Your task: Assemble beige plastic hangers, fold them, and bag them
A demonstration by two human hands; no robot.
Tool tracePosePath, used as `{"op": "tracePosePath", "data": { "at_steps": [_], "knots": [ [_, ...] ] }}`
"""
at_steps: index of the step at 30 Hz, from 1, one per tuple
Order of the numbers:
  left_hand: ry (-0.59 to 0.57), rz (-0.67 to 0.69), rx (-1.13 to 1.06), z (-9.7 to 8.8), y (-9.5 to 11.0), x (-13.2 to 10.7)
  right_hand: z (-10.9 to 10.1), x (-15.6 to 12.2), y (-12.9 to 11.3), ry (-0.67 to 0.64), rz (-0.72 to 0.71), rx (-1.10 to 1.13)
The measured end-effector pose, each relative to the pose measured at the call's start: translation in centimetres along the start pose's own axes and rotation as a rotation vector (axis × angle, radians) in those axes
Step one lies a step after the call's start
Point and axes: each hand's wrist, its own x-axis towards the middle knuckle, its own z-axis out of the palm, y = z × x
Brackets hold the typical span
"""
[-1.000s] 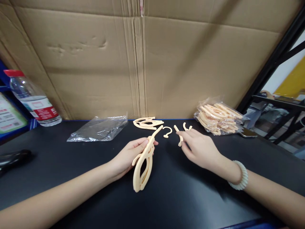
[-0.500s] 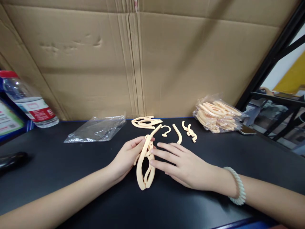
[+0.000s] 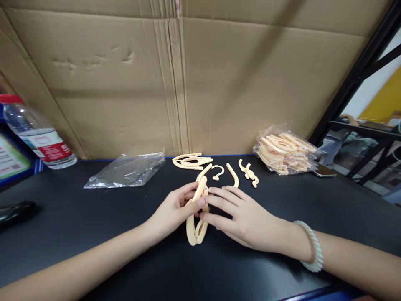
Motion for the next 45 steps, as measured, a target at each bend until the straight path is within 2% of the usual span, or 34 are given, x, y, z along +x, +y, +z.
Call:
{"op": "tracePosePath", "data": {
  "at_steps": [4, 8, 18, 26, 29, 32, 38, 45],
  "knots": [
    [-0.038, -0.002, 0.077, 0.1, -0.1, 0.0, 0.3, -0.1, 0.1, 0.09, 0.016, -0.065],
    [-0.069, 0.03, 0.05, 0.1, -0.2, 0.1, 0.5, -0.2, 0.3, 0.166, 0.008, -0.091],
    [-0.018, 0.059, 0.052, 0.1, -0.3, 0.0, 0.4, 0.1, 0.5, 0.14, -0.058, -0.045],
    [-0.13, 0.068, 0.029, 0.2, -0.1, -0.3, 0.7, 0.0, 0.3, 0.186, -0.054, -0.086],
    [-0.132, 0.049, 0.034, 0.1, -0.3, -0.3, 0.9, 0.0, 0.3, 0.193, -0.06, -0.094],
    [-0.116, 0.023, 0.08, 0.1, -0.4, -0.3, 0.9, 0.0, 0.4, 0.177, -0.038, -0.063],
    [-0.123, 0.08, 0.184, 0.2, -0.2, -0.5, 1.0, -0.1, 0.5, 0.098, 0.022, 0.033],
    [-0.122, 0.042, 0.121, 0.4, 0.0, -0.8, 1.1, -0.2, 0.4, -0.021, 0.143, 0.089]
  ]
}}
